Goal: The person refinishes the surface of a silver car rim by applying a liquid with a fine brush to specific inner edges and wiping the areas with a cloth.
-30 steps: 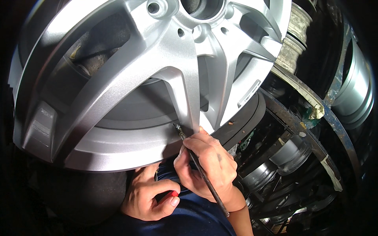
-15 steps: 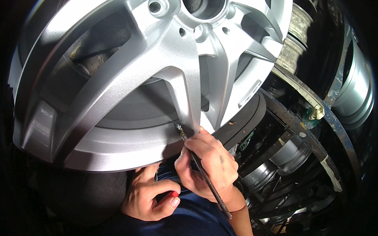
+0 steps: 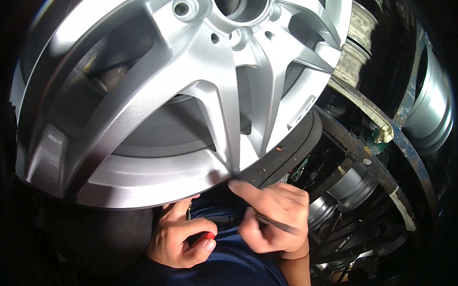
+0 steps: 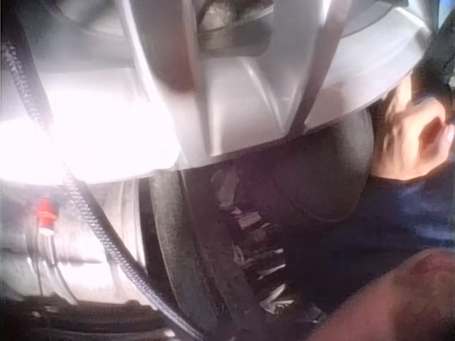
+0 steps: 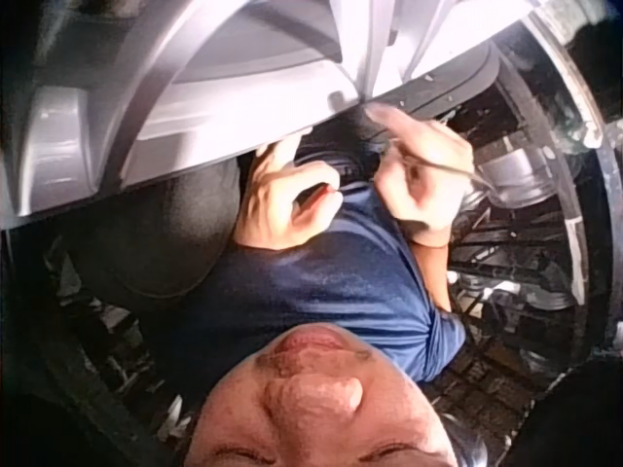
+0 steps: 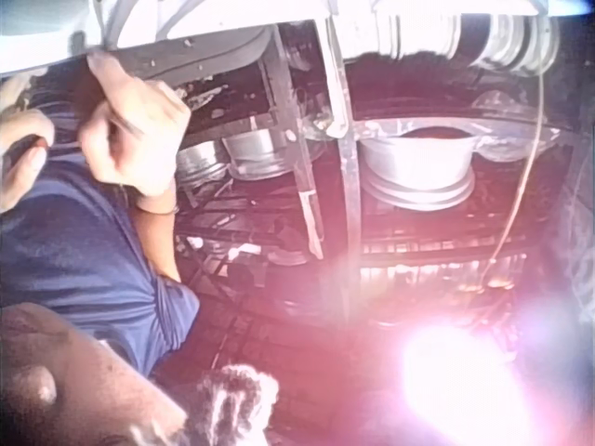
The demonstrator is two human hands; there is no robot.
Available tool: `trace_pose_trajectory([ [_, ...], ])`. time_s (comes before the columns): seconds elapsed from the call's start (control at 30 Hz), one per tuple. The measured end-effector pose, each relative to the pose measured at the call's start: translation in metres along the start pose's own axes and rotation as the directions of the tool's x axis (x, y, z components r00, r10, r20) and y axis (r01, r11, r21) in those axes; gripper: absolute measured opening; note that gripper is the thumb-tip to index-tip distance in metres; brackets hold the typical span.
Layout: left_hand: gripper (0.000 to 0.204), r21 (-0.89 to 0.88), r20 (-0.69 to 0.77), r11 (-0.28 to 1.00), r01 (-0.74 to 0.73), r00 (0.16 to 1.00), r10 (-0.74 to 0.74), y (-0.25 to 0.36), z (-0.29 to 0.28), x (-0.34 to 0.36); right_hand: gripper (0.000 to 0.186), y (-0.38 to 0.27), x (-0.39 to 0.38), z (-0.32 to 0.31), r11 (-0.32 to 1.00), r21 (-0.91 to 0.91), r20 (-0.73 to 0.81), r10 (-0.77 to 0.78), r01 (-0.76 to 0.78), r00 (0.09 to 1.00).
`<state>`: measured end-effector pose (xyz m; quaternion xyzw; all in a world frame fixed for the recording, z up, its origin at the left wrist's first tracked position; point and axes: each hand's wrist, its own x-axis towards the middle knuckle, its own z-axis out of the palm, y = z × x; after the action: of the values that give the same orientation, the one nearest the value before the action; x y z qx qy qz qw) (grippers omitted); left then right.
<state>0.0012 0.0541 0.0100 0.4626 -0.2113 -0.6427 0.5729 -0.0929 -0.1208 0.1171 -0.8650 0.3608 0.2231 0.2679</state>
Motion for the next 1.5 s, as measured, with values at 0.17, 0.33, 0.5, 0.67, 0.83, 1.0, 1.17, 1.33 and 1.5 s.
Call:
trace_pose_trajectory([
  [0.17, 0.027, -0.027, 0.069, 0.991, 0.13, 0.989, -0.128, 0.002, -0.002, -0.001, 0.077, -0.004, 0.016, 0.016, 0.975, -0.221, 0.242, 0.076, -0.021, 0.967],
  [0.33, 0.028, -0.005, -0.015, 1.0, -0.031, 0.999, 0.031, -0.003, 0.001, 0.001, 0.082, -0.006, 0.023, 0.022, 0.961, -0.269, 0.272, 0.14, -0.064, 0.952],
  [0.5, 0.027, 0.012, -0.008, 0.999, -0.048, 0.999, 0.048, -0.002, -0.001, 0.002, 0.081, -0.008, 0.027, 0.026, 0.956, -0.288, 0.281, 0.146, -0.062, 0.949],
  [0.67, 0.027, -0.01, 0.006, 1.0, -0.027, 1.0, 0.027, -0.002, -0.001, 0.002, 0.081, -0.007, 0.027, 0.027, 0.956, -0.288, 0.271, 0.139, -0.058, 0.953],
  [0.83, 0.027, -0.011, 0.033, 0.999, 0.031, 0.999, -0.031, 0.001, -0.002, 0.0, 0.079, -0.007, 0.026, 0.029, 0.94, -0.339, 0.257, 0.126, -0.033, 0.958],
  [1.0, 0.027, -0.003, -0.012, 0.999, -0.04, 0.999, 0.04, -0.002, 0.0, 0.002, 0.075, -0.011, 0.006, 0.009, 0.938, -0.343, 0.114, -0.009, 0.048, 0.993],
  [1.17, 0.026, -0.043, 0.02, 0.998, 0.04, 0.999, -0.039, 0.001, -0.001, -0.002, 0.048, -0.006, -0.014, -0.001, 0.996, -0.077, -0.128, -0.062, 0.053, 0.99],
  [1.33, 0.025, -0.045, 0.028, 0.998, 0.044, 0.999, -0.043, 0.001, -0.001, 0.0, 0.018, 0.004, -0.013, 0.012, 0.991, 0.134, -0.26, 0.007, 0.029, 0.966],
  [1.5, 0.026, -0.026, 0.096, 0.986, 0.165, 0.982, -0.162, 0.004, -0.001, -0.005, 0.007, 0.008, -0.018, 0.023, 0.889, 0.438, -0.49, 0.11, 0.135, 0.865],
])
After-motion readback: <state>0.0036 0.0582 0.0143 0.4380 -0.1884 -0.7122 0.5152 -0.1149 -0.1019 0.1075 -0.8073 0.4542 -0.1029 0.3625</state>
